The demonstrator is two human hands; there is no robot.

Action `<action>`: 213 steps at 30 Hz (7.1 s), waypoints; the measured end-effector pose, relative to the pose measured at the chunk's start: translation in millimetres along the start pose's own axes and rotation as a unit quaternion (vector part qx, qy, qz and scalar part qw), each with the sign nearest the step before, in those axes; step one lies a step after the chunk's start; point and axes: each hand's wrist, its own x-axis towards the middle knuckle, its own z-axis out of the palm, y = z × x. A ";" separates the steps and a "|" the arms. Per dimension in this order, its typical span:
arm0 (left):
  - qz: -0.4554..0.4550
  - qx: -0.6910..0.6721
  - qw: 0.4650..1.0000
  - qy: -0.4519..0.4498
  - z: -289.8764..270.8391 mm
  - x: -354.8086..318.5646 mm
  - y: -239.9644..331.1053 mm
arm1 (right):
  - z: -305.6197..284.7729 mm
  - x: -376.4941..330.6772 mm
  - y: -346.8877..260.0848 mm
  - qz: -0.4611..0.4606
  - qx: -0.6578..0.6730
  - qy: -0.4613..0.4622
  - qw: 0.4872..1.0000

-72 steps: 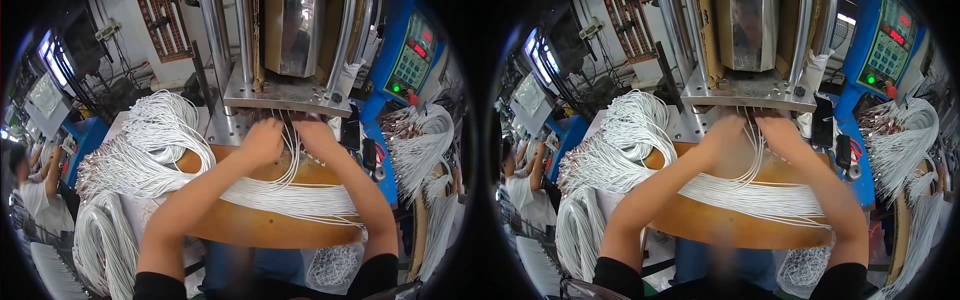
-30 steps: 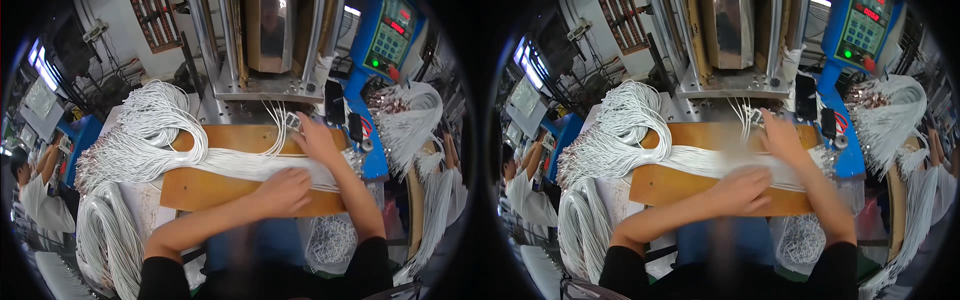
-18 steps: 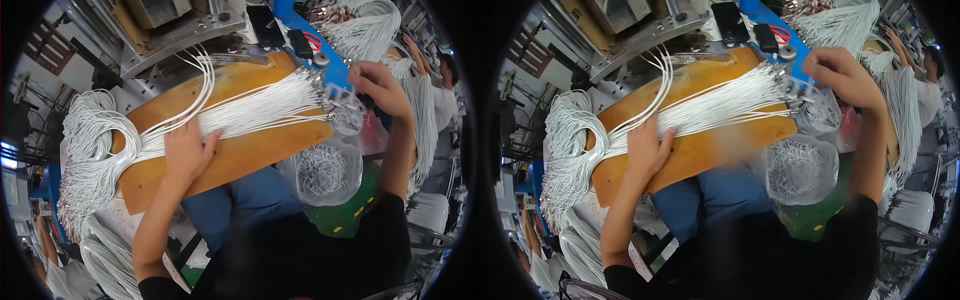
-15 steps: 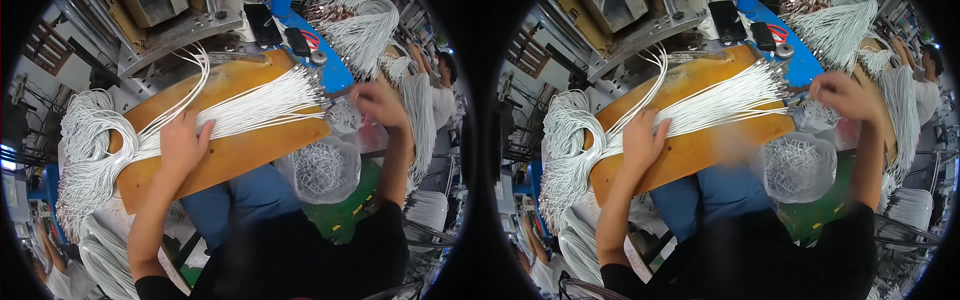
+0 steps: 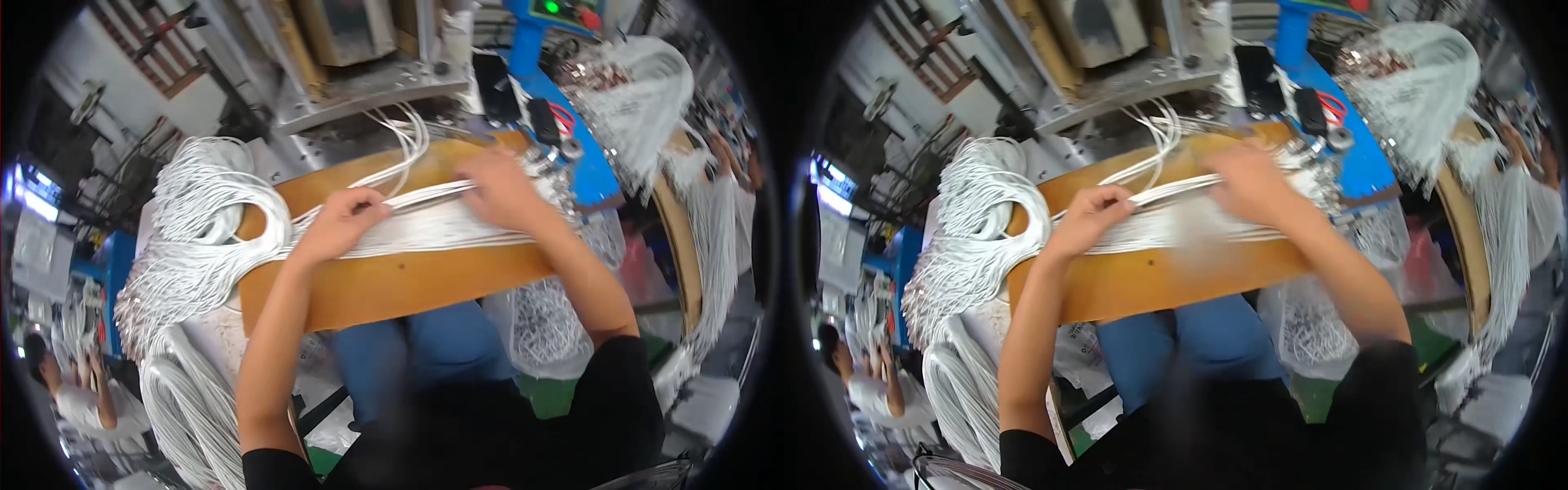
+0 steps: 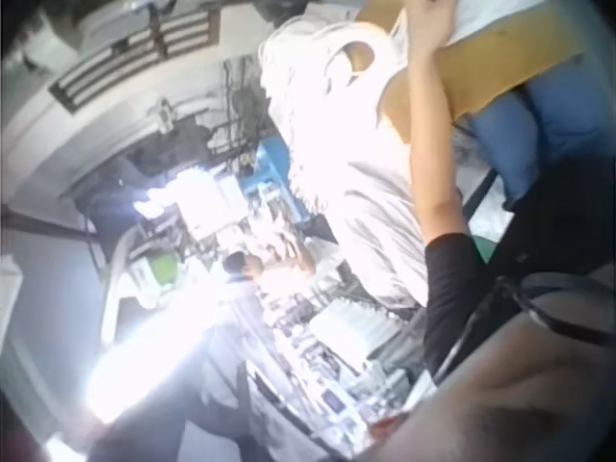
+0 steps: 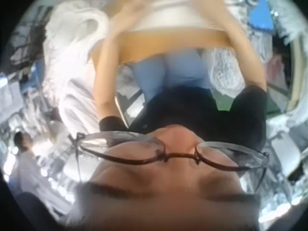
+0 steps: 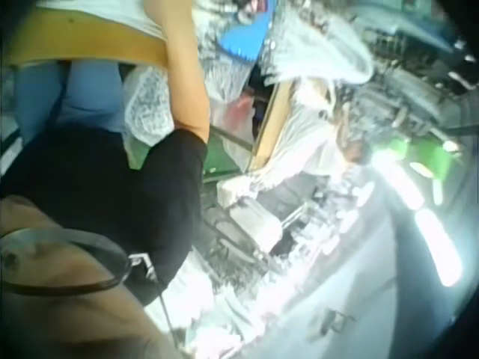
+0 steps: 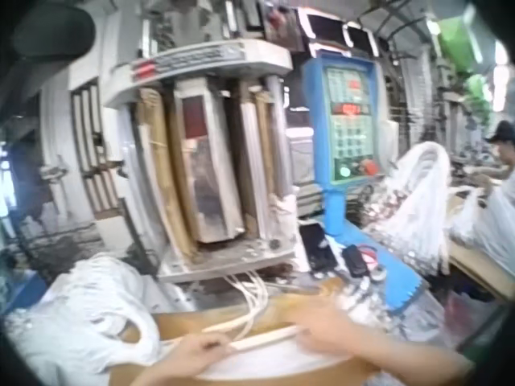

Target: The person inserts cable connectors into a metal fixture, places them into a molding machine to mold the ends, removes the cables, and trims excess plastic using scissors.

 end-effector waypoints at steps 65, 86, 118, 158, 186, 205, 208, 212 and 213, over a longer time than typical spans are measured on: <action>-0.080 -0.183 0.980 0.012 82.0 75.0 27.2 | 29.7 10.1 35.4 0.135 0.374 0.028 0.917; -0.099 -0.322 0.942 -0.013 77.9 62.5 27.6 | 17.1 5.7 21.6 0.188 0.453 0.033 0.871; -0.022 -0.282 0.950 0.133 67.2 53.9 17.7 | 12.4 6.2 34.8 0.269 0.492 0.046 0.827; -0.098 -0.474 0.873 0.058 5.8 134.1 -11.5 | 92.0 210.4 151.7 0.166 -0.142 -0.055 0.974; -0.143 -0.224 0.938 -0.223 11.0 -61.1 61.3 | 12.7 69.9 63.8 -0.013 -0.050 0.044 0.998; -0.063 -0.072 0.965 -0.244 36.0 -62.4 79.0 | -78.8 10.6 -53.1 -0.016 0.459 -0.180 0.870; -0.059 -0.090 0.963 -0.246 38.1 -68.6 77.3 | -56.9 12.8 -88.7 0.105 0.676 -0.079 0.725; -0.047 -0.112 0.968 -0.222 33.5 -76.1 91.4 | -59.7 26.9 -102.5 0.126 0.634 -0.096 0.757; -0.031 -0.099 0.973 -0.206 33.0 -77.6 97.2 | -58.6 27.7 -104.0 0.109 0.620 -0.095 0.771</action>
